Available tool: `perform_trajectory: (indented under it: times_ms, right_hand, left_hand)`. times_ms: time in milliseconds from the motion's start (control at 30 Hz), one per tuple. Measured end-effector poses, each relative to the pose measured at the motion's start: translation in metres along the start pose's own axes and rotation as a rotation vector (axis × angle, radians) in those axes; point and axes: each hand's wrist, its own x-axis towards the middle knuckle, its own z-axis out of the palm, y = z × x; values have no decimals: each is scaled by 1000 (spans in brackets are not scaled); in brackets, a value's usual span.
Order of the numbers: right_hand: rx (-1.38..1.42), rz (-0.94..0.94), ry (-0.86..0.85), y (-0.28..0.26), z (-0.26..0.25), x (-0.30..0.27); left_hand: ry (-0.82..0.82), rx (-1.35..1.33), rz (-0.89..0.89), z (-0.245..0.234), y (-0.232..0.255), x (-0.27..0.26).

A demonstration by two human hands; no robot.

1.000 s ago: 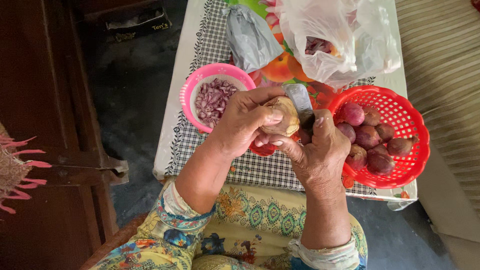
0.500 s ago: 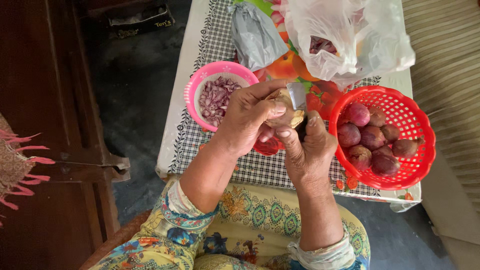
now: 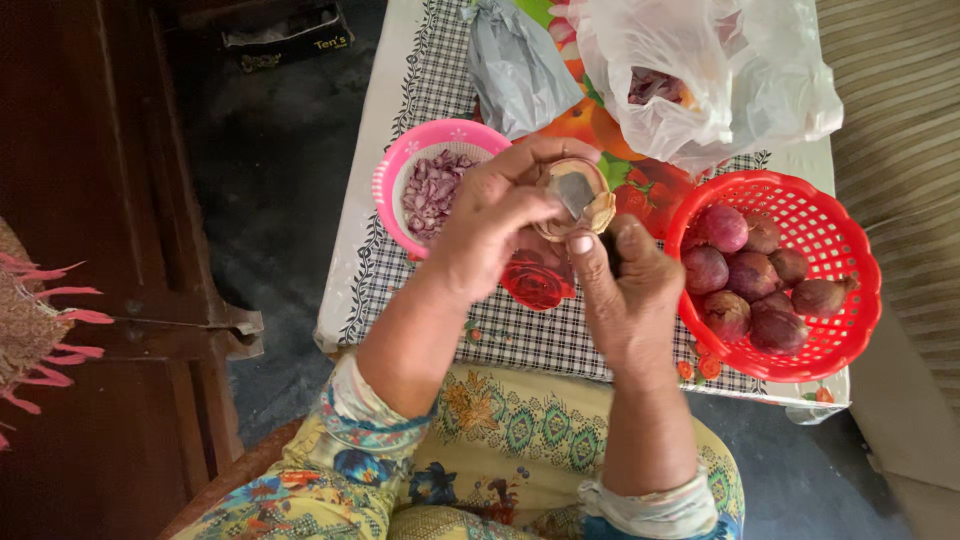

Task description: The person peels and chops red onions by hand using a kitchen knife, placing the chopped pieces into a small pink bowl and discarding the skins into a white plastic bag.

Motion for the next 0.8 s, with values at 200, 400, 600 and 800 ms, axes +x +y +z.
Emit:
perform_trajectory:
  times_ms: [200,400,600,800]
  right_hand:
    - [120,-120,36,-2,-17,5]
    - [45,-151,152,9,-18,6]
    - [134,-71,135,7,-23,7]
    - [171,-111,210,5,-29,5]
  left_hand:
    - [-122,194,115,-10,10,1]
    - [-169,339,135,0,4,-1]
    - [-119,409,101,3,5,-6]
    - [-186,36,169,3,-9,1]
